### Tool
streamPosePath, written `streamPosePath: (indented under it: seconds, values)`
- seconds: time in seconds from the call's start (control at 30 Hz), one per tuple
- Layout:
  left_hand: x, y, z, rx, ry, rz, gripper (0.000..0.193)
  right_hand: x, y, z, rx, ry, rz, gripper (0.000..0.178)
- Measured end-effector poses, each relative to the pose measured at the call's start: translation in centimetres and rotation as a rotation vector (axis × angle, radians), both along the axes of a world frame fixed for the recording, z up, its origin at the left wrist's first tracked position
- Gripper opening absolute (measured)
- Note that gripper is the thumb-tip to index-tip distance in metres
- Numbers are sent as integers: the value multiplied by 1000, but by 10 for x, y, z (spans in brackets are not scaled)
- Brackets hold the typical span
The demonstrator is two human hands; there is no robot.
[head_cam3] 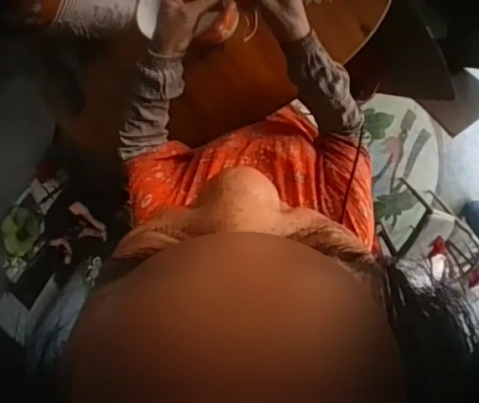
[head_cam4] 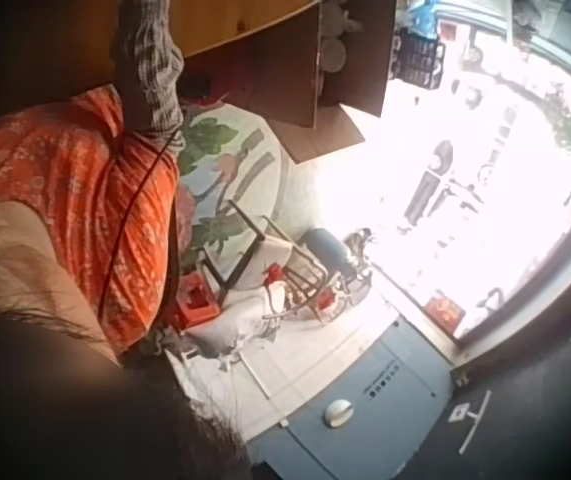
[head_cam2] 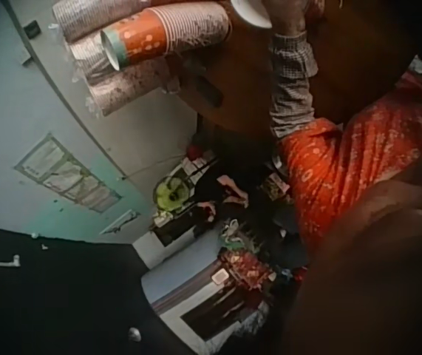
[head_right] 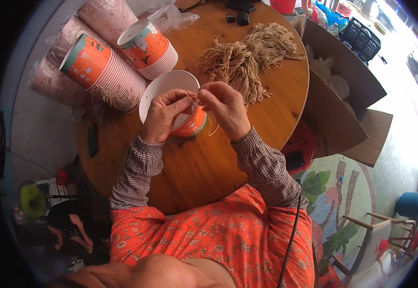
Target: Threading strings through pre-punched holes in paper buckets for assembly.
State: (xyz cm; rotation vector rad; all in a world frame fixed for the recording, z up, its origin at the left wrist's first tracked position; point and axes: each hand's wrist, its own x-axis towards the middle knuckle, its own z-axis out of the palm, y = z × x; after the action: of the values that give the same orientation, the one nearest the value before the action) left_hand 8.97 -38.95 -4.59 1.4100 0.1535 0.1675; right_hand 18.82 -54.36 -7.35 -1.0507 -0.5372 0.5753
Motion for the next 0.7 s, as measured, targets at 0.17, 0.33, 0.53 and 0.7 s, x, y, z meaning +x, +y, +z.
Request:
streamPosePath:
  seconds: [0.17, 0.33, 0.53, 0.7]
  values:
    - [-2, -9, 8, 112, -77, 49, 16, -9, 2, -3, 12, -19, 67, 22]
    - [-2, -6, 2, 132, -119, 88, 16, -8, 4, -6, 9, 40, 101, 19]
    - [-1, -9, 4, 147, -82, 111, 18, -7, 1, -6, 36, 151, 131, 14]
    - [-2, -7, 5, 243, -112, 88, 19, -13, 6, 1, 180, 87, 58, 12]
